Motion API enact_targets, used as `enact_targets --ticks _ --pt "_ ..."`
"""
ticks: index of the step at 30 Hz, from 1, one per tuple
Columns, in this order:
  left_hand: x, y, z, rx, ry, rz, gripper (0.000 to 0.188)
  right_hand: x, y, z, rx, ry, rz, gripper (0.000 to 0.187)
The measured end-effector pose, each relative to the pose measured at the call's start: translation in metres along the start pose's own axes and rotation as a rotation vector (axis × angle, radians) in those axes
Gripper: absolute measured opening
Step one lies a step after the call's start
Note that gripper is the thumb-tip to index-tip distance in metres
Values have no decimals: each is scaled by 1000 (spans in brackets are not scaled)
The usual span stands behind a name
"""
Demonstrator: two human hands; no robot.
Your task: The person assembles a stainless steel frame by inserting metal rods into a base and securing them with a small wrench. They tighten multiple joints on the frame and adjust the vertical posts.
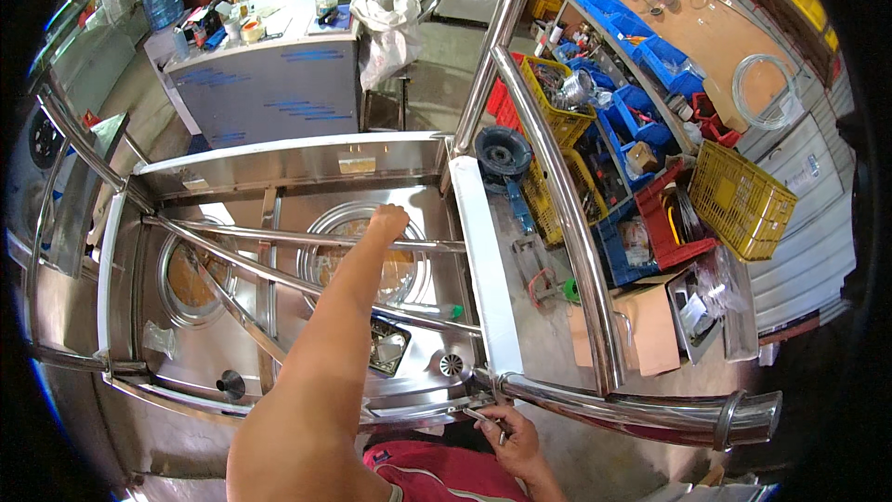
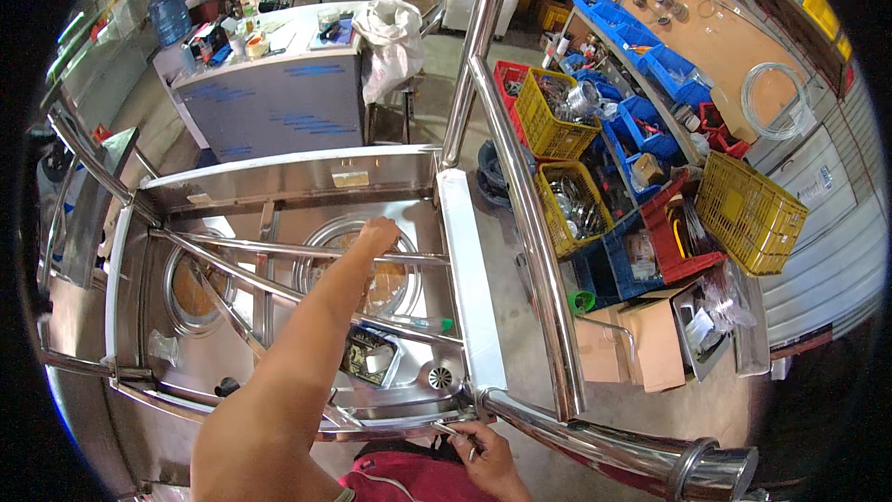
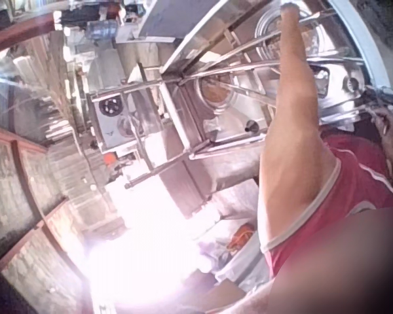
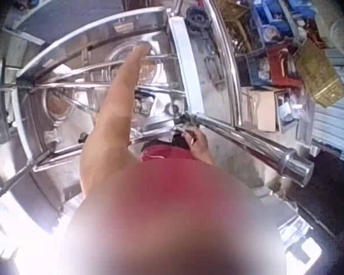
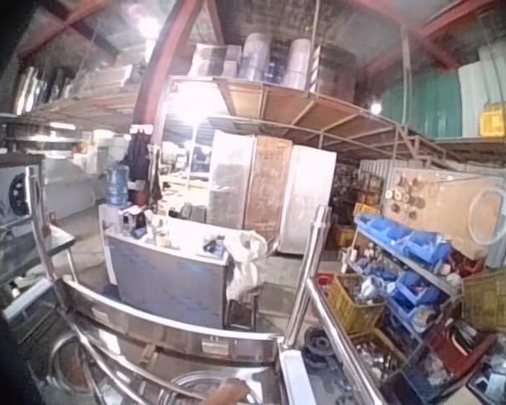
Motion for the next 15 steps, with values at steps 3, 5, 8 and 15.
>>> enact_targets --ticks 3,5,8,15 --pt "-37 -21 -8 -93 -56 203 23 3 5 -4 -21 74 6 19" --pt "-71 -48 -18 -286 -536 368 24 2 5 -19 -78 88 14 21" --pt "-117 -119 9 -318 -1505 494 22 -2 10 -51 -148 -46 95 21" --pt "-218 -338 149 -69 -2058 373 8 8 17 -135 -488 -146 354 20"
Point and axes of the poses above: each hand's wrist, its own y-axis towards the middle knuckle, its own x-axis out of the palm, z = x × y, the point moved 10 cm from there along y, towards the middle knuckle, and after that the axes turned 2 degrees about y, right-handed, at the moved point
